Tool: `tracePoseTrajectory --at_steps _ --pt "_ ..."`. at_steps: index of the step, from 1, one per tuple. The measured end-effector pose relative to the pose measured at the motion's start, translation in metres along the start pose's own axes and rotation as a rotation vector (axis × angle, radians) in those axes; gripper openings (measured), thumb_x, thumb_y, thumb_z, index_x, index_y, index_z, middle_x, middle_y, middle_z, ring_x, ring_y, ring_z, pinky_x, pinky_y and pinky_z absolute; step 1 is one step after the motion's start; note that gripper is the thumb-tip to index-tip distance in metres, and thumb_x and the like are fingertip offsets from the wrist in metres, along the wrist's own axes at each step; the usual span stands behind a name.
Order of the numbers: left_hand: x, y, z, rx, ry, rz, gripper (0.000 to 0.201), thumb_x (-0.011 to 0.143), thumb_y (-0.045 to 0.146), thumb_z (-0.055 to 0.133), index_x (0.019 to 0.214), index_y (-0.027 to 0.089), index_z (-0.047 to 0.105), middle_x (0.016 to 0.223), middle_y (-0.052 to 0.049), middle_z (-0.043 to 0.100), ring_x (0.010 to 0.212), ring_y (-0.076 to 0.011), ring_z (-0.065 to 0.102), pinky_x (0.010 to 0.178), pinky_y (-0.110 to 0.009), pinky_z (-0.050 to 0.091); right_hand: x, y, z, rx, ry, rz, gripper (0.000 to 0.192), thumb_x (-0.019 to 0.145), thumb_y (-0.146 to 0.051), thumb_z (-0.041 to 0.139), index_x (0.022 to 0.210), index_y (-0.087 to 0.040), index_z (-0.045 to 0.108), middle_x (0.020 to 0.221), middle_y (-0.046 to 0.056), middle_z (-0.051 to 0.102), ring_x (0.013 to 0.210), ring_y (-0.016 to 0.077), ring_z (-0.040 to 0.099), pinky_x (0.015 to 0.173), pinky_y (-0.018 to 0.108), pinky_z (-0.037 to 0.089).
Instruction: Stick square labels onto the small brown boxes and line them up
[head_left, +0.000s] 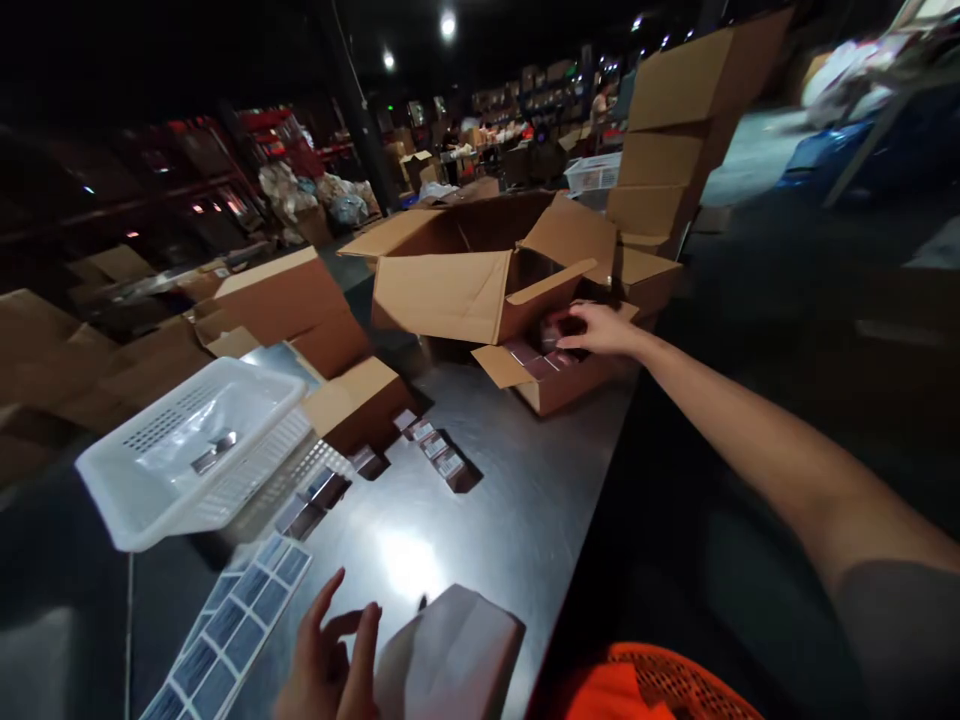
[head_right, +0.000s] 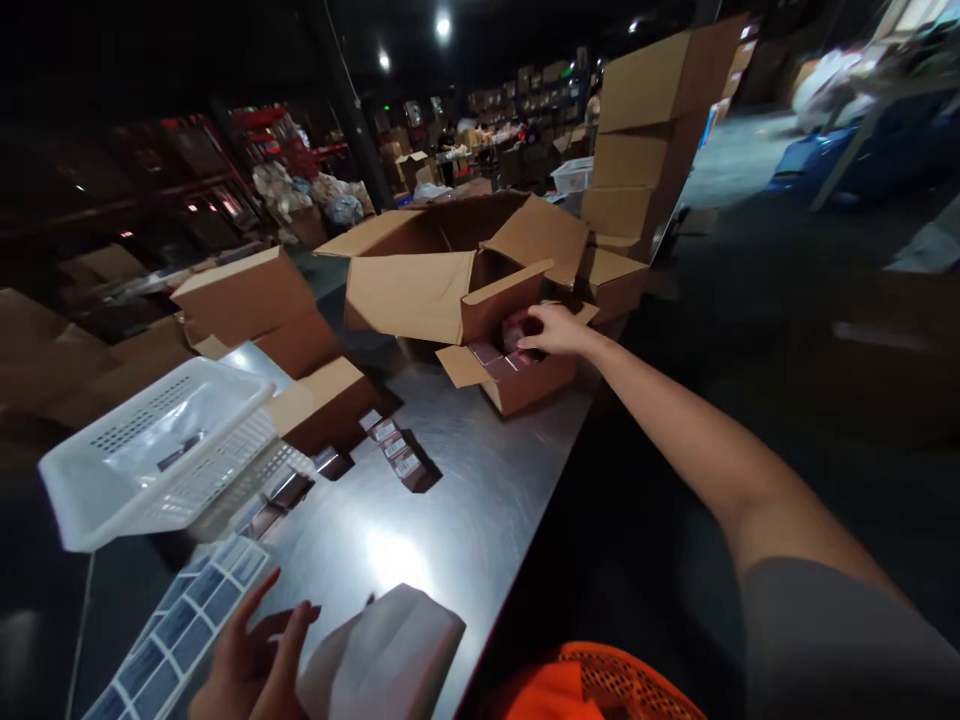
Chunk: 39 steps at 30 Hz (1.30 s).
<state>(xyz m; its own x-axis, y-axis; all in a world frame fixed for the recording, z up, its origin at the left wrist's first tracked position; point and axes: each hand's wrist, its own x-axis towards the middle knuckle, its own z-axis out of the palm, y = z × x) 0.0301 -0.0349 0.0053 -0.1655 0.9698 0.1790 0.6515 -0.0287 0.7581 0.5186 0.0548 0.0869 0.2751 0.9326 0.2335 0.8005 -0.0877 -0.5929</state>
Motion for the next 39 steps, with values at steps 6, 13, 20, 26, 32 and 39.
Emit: tracePoseTrajectory --at_steps 6,13,20,26,32,39 --pt "0.003 0.0 0.0 0.052 0.032 -0.054 0.053 0.088 0.059 0.054 0.131 0.027 0.059 0.084 0.0 0.077 0.052 -0.0171 0.063 0.056 -0.028 0.046 0.017 -0.023 0.004 -0.103 -0.325 0.072 0.031 0.096 -0.04 0.057 0.091 -0.018 0.077 0.071 0.007 0.071 0.066 0.0219 0.066 0.07 0.034 0.052" --pt "0.009 -0.012 0.006 0.06 0.131 0.044 0.039 0.097 0.034 0.048 0.132 0.021 0.055 0.09 -0.003 0.077 0.052 -0.0129 0.062 0.059 -0.026 0.042 -0.063 -0.14 0.091 0.079 -0.044 -0.613 0.037 0.097 -0.043 0.059 0.125 -0.017 0.062 0.122 0.015 0.065 0.117 0.0319 0.058 0.104 0.048 0.045" --pt "0.01 -0.024 0.007 -0.227 0.272 0.104 0.03 0.1 0.039 0.045 0.121 0.019 0.054 0.083 -0.001 0.071 0.053 -0.0107 0.058 0.053 -0.022 0.041 -0.152 -0.226 0.22 0.611 -0.878 -0.73 0.073 0.073 -0.013 0.085 0.134 -0.021 0.046 0.119 0.008 0.061 0.093 0.0181 0.064 0.081 0.031 0.056" --pt "0.021 -0.019 -0.007 0.107 0.183 -0.063 0.034 0.104 0.039 0.039 0.123 0.02 0.06 0.077 -0.002 0.07 0.056 -0.014 0.059 0.06 -0.025 0.036 -0.13 -0.217 0.227 0.603 -0.885 -0.543 0.057 0.081 -0.01 0.078 0.13 -0.02 0.052 0.085 -0.003 0.065 0.077 0.0145 0.063 0.073 0.027 0.05" --pt "0.025 -0.011 -0.001 0.541 0.052 -0.249 0.033 0.104 0.032 0.04 0.115 0.022 0.069 0.071 -0.003 0.069 0.061 -0.0172 0.061 0.059 -0.026 0.025 -0.125 -0.201 0.225 0.511 -0.834 -0.416 0.036 0.078 -0.013 0.081 0.113 -0.017 0.071 0.084 0.001 0.072 0.074 0.0158 0.066 0.07 0.026 0.051" --pt "0.026 -0.018 0.006 0.614 0.03 -0.304 0.032 0.103 0.039 0.045 0.115 0.023 0.069 0.064 -0.003 0.068 0.058 -0.0186 0.059 0.058 -0.025 0.022 -0.136 -0.19 0.233 0.559 -0.601 -0.821 0.006 0.088 -0.015 0.073 0.084 -0.019 0.074 0.093 0.006 0.07 0.094 0.0207 0.064 0.088 0.035 0.051"
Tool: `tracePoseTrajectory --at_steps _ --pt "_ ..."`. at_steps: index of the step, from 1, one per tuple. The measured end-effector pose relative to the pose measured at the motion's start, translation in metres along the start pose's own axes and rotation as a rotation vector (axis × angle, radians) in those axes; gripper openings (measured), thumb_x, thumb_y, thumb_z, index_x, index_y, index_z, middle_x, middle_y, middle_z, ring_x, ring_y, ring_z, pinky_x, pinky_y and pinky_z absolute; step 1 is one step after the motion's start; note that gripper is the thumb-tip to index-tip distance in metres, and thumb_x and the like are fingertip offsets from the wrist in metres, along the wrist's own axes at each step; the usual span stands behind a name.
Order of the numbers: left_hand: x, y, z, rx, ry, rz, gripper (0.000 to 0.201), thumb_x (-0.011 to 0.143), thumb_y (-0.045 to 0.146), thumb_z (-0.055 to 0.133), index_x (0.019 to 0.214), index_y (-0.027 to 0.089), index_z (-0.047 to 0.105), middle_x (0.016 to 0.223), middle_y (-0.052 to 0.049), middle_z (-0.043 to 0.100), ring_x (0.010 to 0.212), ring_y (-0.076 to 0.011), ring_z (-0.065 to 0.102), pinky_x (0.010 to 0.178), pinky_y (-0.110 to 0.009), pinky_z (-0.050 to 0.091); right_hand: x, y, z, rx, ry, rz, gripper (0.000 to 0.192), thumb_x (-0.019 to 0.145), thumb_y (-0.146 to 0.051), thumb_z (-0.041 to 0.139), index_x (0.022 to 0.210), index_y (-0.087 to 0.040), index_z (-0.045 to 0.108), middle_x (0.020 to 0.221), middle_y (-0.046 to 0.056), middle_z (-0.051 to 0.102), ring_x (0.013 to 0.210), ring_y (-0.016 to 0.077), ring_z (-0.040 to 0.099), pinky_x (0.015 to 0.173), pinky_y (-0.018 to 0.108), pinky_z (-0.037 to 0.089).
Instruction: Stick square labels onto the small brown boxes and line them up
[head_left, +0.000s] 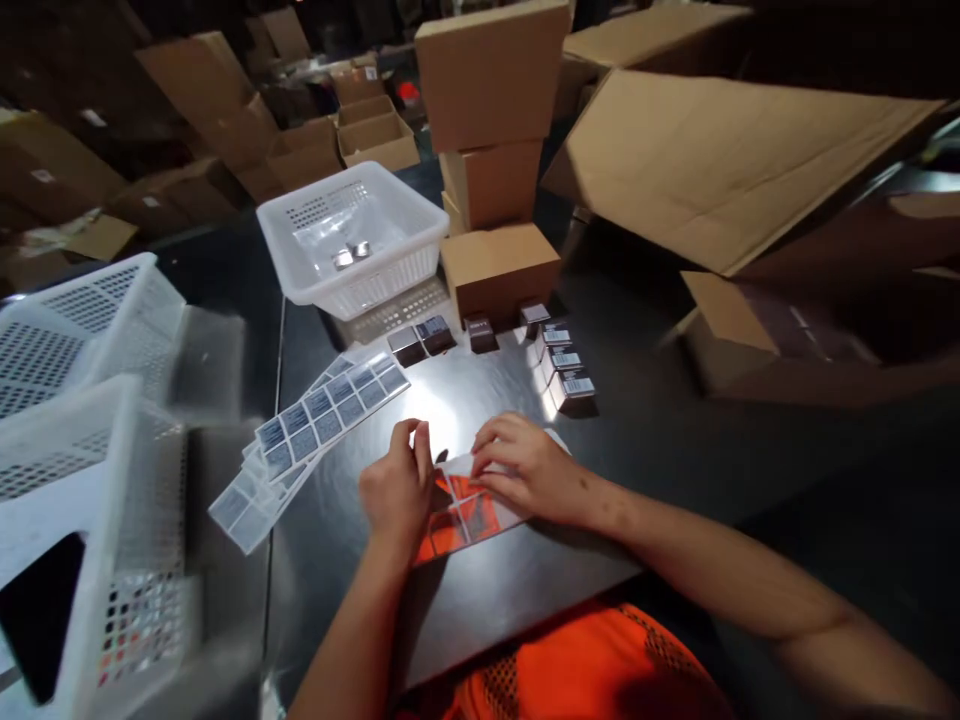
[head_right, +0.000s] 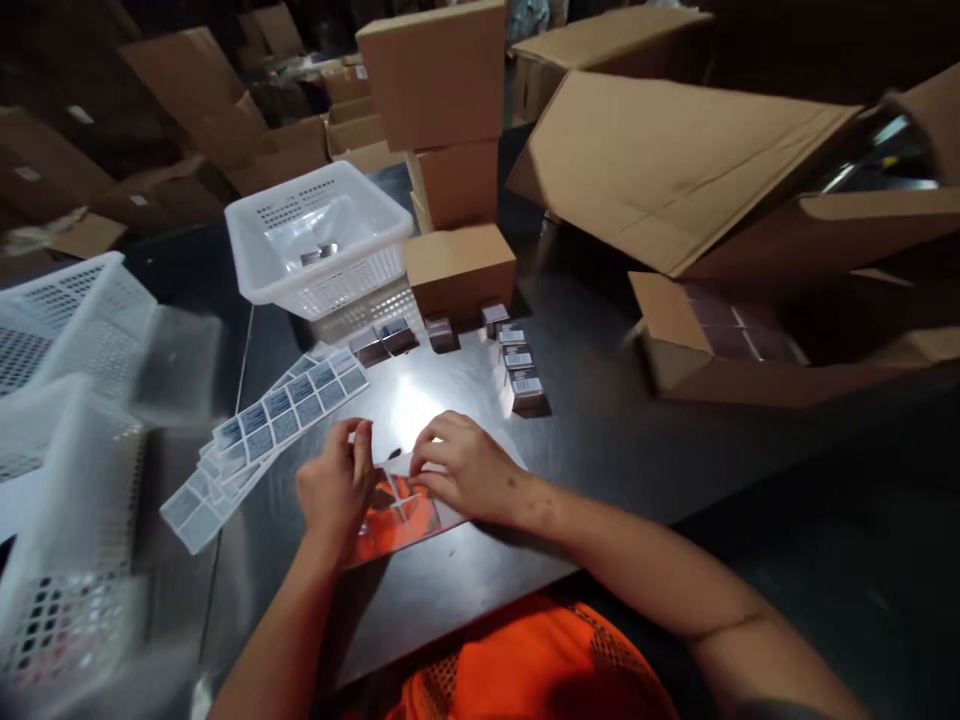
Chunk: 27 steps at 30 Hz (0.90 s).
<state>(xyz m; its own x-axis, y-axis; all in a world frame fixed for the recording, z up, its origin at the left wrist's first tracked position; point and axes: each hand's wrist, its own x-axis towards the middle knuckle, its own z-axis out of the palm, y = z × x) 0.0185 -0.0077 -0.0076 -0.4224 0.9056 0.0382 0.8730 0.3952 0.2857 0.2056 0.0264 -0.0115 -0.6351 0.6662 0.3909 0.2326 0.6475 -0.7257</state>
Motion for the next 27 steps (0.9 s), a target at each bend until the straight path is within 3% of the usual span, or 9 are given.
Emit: tracePoseTrajectory --at_steps 2,4,6,8,11,14,19,22,27 --pt "0.002 -0.002 0.001 0.018 -0.008 -0.014 0.032 0.102 0.042 0.046 0.113 0.024 0.07 0.064 -0.003 0.068 0.057 -0.0193 0.059 0.058 -0.025 0.021 -0.001 -0.003 -0.01 0.04 -0.044 -0.237 0.012 0.094 -0.022 0.068 0.085 -0.02 0.074 0.099 0.007 0.068 0.103 0.0213 0.062 0.094 0.037 0.05" --pt "0.004 -0.003 0.001 0.021 -0.018 -0.011 0.033 0.101 0.043 0.045 0.112 0.024 0.07 0.066 -0.004 0.069 0.057 -0.02 0.059 0.058 -0.026 0.021 -0.002 -0.003 -0.029 0.06 0.083 -0.316 0.018 0.099 -0.028 0.063 0.085 -0.022 0.072 0.098 0.007 0.064 0.102 0.02 0.062 0.093 0.034 0.052" --pt "0.005 -0.003 0.001 0.018 -0.026 -0.009 0.033 0.101 0.043 0.044 0.111 0.024 0.07 0.068 -0.005 0.07 0.058 -0.0207 0.06 0.058 -0.026 0.02 -0.004 0.0 -0.051 -0.133 0.381 -0.138 0.014 0.097 -0.036 0.065 0.095 -0.023 0.069 0.101 0.008 0.062 0.103 0.0232 0.062 0.094 0.039 0.052" --pt "0.004 -0.003 0.002 0.01 -0.031 0.013 0.032 0.101 0.042 0.046 0.111 0.024 0.07 0.069 -0.004 0.07 0.059 -0.0208 0.061 0.058 -0.025 0.02 -0.007 0.009 -0.068 -0.485 0.588 0.2 0.048 0.086 -0.049 0.076 0.122 -0.021 0.06 0.116 0.014 0.06 0.11 0.0334 0.06 0.097 0.052 0.049" --pt "0.0 -0.001 0.003 -0.003 -0.039 0.069 0.029 0.099 0.039 0.049 0.109 0.023 0.07 0.066 -0.003 0.069 0.058 -0.0201 0.062 0.059 -0.025 0.021 -0.013 0.024 -0.08 -0.767 0.453 0.617 0.108 0.068 -0.057 0.086 0.149 -0.012 0.031 0.132 0.026 0.05 0.103 0.0438 0.064 0.087 0.059 0.052" --pt "-0.004 -0.001 0.004 -0.044 -0.046 0.11 0.027 0.098 0.037 0.05 0.108 0.022 0.07 0.062 -0.001 0.067 0.057 -0.0189 0.062 0.058 -0.024 0.022 -0.016 0.029 -0.079 -0.727 0.333 0.723 0.1 0.07 -0.035 0.083 0.15 -0.017 0.024 0.132 0.023 0.048 0.079 0.0341 0.069 0.07 0.05 0.056" --pt "-0.008 -0.006 0.008 -0.205 -0.081 0.257 0.032 0.099 0.042 0.047 0.107 0.023 0.071 0.055 0.001 0.063 0.054 -0.0172 0.062 0.056 -0.023 0.028 -0.013 0.014 -0.07 -0.12 0.645 0.407 0.094 0.063 -0.028 0.086 0.132 -0.032 0.022 0.12 0.006 0.044 0.077 0.0194 0.067 0.074 0.04 0.06" --pt "-0.011 -0.006 0.008 -0.288 -0.1 0.299 0.033 0.098 0.043 0.047 0.107 0.023 0.072 0.053 0.002 0.061 0.05 -0.0155 0.06 0.055 -0.023 0.029 -0.006 0.006 -0.052 0.353 0.652 0.256 0.089 0.063 -0.035 0.09 0.124 -0.036 0.025 0.111 -0.001 0.04 0.075 0.0138 0.067 0.076 0.036 0.062" --pt "-0.015 0.002 0.002 -0.603 -0.198 0.255 0.04 0.086 0.05 0.064 0.114 0.021 0.069 0.062 0.003 0.066 0.042 -0.009 0.048 0.051 -0.022 0.032 -0.002 0.01 0.0 0.151 0.833 0.031 0.081 0.068 -0.023 0.087 0.122 -0.038 0.028 0.114 0.001 0.041 0.085 0.0175 0.067 0.088 0.046 0.06"
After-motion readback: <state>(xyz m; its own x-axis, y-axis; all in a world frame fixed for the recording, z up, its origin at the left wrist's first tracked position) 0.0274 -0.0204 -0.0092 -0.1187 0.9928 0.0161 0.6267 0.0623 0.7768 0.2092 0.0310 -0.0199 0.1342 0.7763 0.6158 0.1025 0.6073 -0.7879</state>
